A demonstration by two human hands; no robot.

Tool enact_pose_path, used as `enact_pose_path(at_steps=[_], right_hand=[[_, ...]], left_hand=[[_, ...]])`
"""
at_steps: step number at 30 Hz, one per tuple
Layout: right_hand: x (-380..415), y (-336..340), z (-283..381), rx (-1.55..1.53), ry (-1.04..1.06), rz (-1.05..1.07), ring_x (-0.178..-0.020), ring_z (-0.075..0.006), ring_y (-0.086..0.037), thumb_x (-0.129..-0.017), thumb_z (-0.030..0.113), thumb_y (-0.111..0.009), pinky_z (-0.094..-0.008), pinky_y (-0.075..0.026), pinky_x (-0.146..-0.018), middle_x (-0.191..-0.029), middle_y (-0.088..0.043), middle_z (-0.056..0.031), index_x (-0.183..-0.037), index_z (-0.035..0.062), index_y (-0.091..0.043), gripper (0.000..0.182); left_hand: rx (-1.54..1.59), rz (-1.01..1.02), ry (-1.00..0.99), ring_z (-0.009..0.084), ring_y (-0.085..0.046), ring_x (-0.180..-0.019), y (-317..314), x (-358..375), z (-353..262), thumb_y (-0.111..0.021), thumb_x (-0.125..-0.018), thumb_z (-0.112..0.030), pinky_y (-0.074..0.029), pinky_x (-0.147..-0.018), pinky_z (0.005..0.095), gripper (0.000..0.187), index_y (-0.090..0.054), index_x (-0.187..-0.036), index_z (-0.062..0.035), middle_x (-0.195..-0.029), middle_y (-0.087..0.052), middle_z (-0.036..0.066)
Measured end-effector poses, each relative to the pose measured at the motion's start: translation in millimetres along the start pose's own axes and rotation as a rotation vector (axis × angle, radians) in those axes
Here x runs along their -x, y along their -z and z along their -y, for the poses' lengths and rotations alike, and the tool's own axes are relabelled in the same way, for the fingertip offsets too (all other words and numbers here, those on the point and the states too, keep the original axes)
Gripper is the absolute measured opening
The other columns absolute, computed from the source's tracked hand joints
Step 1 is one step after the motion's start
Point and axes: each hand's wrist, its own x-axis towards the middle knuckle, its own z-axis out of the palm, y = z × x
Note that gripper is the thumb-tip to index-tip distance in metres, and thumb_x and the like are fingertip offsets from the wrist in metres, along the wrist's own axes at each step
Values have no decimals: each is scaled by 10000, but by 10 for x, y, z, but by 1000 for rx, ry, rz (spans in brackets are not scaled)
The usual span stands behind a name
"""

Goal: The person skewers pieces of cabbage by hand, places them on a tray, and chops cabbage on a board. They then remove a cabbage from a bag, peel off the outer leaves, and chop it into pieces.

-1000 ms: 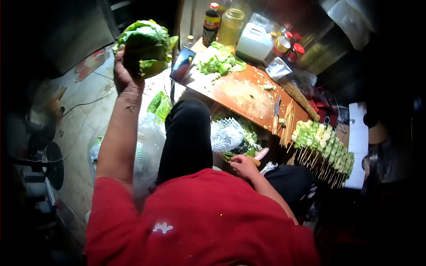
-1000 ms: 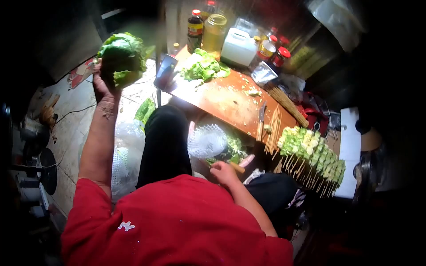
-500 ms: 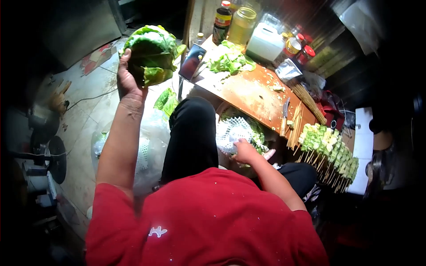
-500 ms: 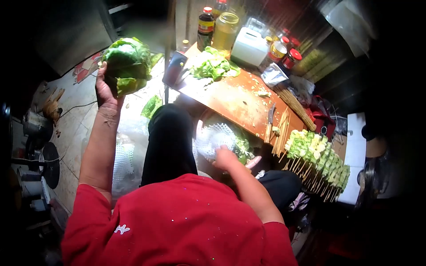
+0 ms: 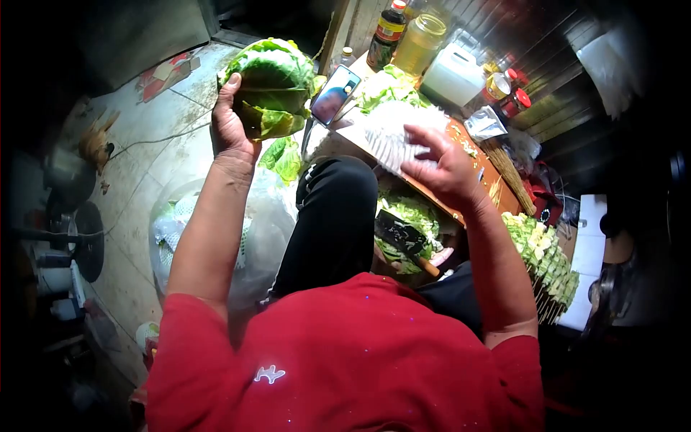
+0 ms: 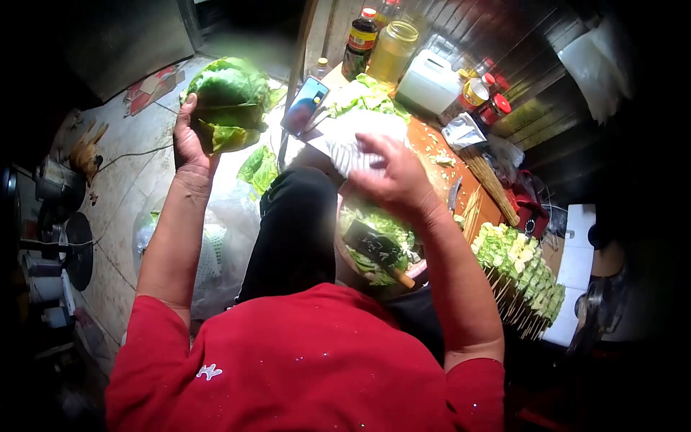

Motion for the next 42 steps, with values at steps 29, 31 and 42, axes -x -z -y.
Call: enact_pose_path(at_steps=[29, 31, 42], right_hand=[[-1351, -552, 1008, -688, 195, 267, -1057, -226, -606, -837, 223, -646, -352, -469, -939, -1194, -614, -120, -1245, 32, -586, 455], [-1401, -626, 1033, -740, 131, 249, -1045, -214, -607, -843, 191, -635, -346, -482, -901, -1170, -625, -102, -1198, 21, -613, 394], [-1405, -817, 1018, -732, 39, 346, -1143, -228, -572, -866, 221, -620, -372, -446, -975, -1271, -575, -116, -1226, 16, -597, 416]], left_hand=[[0, -215, -90, 291, -569, -1083, 701, 240, -425, -620, -854, -268, -437, -982, 436, 407, -566, -1181, -31, -1159, -612, 122], [-8, -226, -82, 291, -572, -1080, 744, 292, -446, -611, -861, -283, -437, -976, 441, 412, -566, -1185, -32, -1168, -613, 123], [7, -253, -131, 303, -586, -1067, 954, 363, -596, -586, -872, -280, -466, -952, 445, 425, -539, -1213, -30, -1170, -607, 136]])
